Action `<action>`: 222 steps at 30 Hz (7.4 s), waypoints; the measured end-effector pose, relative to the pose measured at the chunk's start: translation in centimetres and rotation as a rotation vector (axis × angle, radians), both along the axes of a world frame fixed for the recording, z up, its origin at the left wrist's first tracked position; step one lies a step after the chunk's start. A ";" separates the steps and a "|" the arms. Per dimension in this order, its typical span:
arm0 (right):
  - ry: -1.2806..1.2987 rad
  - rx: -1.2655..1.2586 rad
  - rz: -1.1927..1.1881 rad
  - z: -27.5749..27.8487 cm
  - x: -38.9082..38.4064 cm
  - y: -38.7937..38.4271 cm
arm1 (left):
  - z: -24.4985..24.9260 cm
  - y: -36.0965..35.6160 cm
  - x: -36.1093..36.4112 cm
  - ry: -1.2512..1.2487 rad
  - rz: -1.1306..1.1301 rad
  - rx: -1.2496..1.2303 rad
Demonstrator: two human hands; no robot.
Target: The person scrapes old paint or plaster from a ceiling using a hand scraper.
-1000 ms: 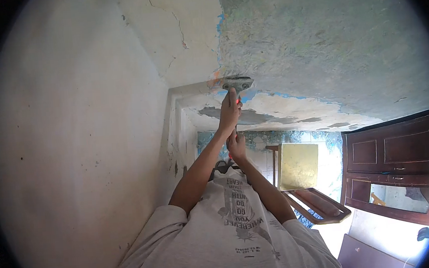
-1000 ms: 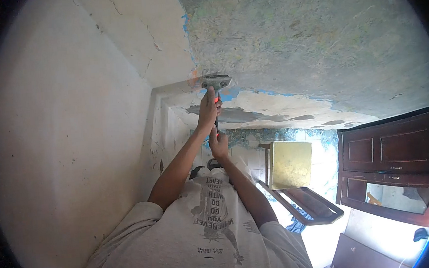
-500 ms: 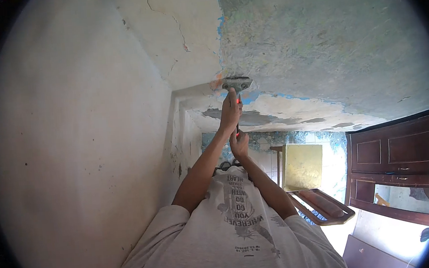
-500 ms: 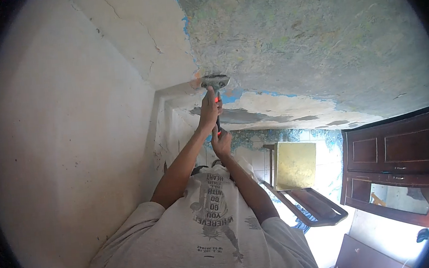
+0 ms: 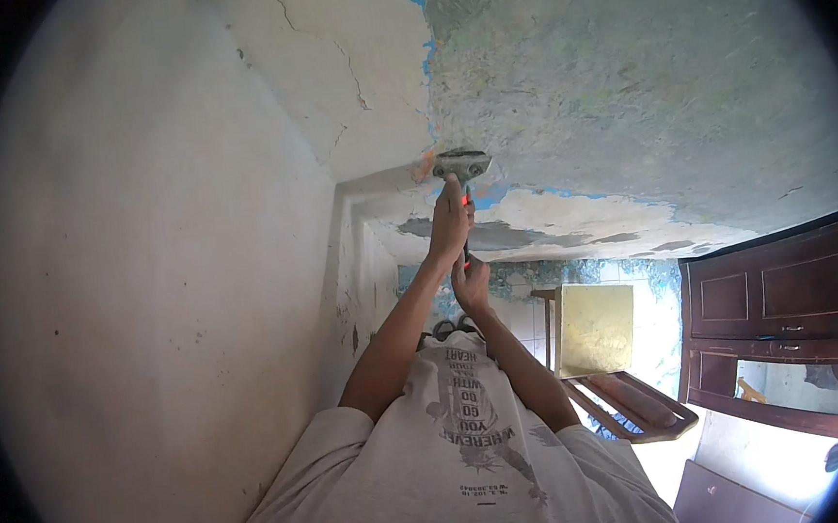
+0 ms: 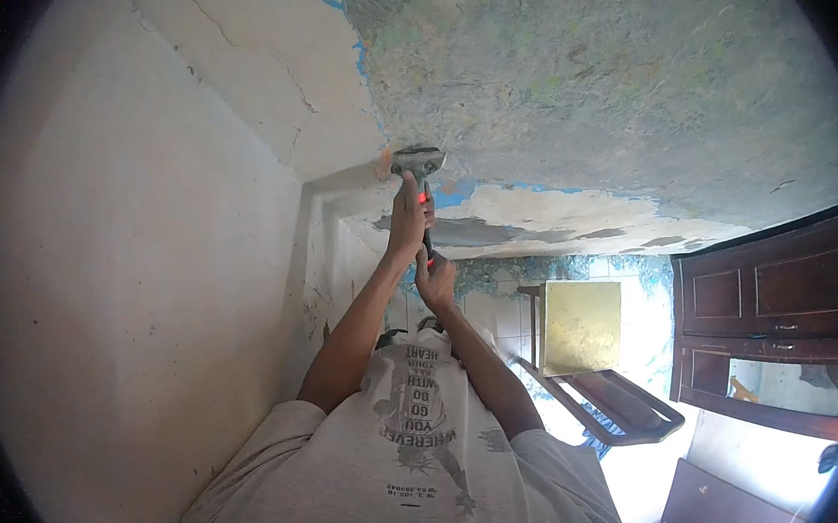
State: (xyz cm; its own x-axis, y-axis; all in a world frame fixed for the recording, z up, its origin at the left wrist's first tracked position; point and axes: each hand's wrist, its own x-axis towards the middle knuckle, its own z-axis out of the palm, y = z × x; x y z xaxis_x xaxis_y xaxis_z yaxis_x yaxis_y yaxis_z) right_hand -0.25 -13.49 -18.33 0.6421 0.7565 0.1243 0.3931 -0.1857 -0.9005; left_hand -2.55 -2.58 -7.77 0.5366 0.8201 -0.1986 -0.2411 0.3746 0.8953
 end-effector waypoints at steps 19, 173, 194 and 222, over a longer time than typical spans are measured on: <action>0.004 -0.063 0.013 2.0 0.1 -1.0 | -1.0 -0.4 0.3 -0.005 -0.002 -0.057; 0.169 -0.308 0.504 17.7 12.5 -10.9 | 2.5 -4.5 7.1 -0.276 0.512 -0.509; 0.059 -0.337 0.529 21.7 12.4 -10.5 | 3.4 -4.1 7.4 -0.371 0.508 -0.546; 0.560 0.834 0.246 26.2 10.8 -3.1 | 7.4 -3.7 3.4 0.304 0.569 1.124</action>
